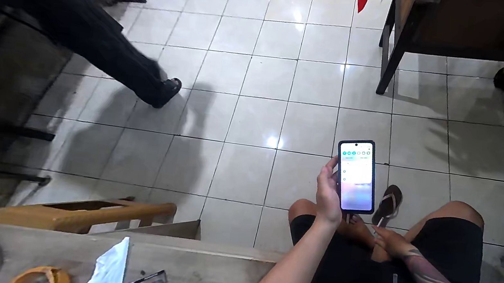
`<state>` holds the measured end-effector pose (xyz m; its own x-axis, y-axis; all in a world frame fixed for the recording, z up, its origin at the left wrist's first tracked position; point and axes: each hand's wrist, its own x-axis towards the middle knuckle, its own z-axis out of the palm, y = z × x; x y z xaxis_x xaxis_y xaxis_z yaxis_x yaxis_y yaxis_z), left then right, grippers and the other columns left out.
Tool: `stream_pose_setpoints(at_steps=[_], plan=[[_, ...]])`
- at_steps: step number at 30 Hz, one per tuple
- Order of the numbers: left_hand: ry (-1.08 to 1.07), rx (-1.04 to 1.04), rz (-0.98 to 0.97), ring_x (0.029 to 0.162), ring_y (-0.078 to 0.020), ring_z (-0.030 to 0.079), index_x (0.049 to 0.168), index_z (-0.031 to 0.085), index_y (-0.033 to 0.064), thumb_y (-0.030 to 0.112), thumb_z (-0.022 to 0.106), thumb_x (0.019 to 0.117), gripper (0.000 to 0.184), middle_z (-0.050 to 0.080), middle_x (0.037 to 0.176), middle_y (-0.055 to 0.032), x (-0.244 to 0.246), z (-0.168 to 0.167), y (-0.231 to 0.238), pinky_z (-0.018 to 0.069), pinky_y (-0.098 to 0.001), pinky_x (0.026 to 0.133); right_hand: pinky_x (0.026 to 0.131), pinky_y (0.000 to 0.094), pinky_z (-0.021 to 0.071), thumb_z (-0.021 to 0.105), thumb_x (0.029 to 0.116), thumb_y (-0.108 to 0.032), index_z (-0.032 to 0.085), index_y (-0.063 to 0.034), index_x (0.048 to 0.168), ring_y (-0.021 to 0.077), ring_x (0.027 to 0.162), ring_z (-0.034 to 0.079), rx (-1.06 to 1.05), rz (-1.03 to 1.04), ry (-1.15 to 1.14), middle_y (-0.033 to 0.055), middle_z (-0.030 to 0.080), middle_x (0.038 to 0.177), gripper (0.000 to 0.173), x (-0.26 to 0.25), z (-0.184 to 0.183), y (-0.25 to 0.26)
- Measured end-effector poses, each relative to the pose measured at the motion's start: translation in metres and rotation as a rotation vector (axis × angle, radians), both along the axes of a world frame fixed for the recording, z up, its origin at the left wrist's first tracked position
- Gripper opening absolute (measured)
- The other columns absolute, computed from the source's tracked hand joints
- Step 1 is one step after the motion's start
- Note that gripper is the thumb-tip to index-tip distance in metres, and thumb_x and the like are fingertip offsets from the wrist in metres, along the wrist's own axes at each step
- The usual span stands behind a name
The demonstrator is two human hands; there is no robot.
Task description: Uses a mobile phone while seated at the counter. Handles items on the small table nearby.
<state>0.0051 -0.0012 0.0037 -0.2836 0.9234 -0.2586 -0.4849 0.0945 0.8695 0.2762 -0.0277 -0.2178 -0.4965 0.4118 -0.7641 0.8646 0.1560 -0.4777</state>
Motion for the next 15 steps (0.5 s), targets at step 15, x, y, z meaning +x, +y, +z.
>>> stream_pose_setpoints(at_steps=[15], plan=[[-0.004,0.129,-0.022,0.116,-0.0263,0.066,0.154,0.045,0.0192,0.038,0.029,0.1053,0.055,0.064,0.132,-0.0156,-0.0015,-0.0044,-0.0024,0.054,-0.0482,0.099,0.116,0.0567,0.0392,0.05,0.1074,-0.03,0.032,-0.0142,0.162,0.0354,0.137,0.054,-0.009,0.014,0.002,0.0188,0.054,0.149,0.06,0.0019,0.0019,0.001]])
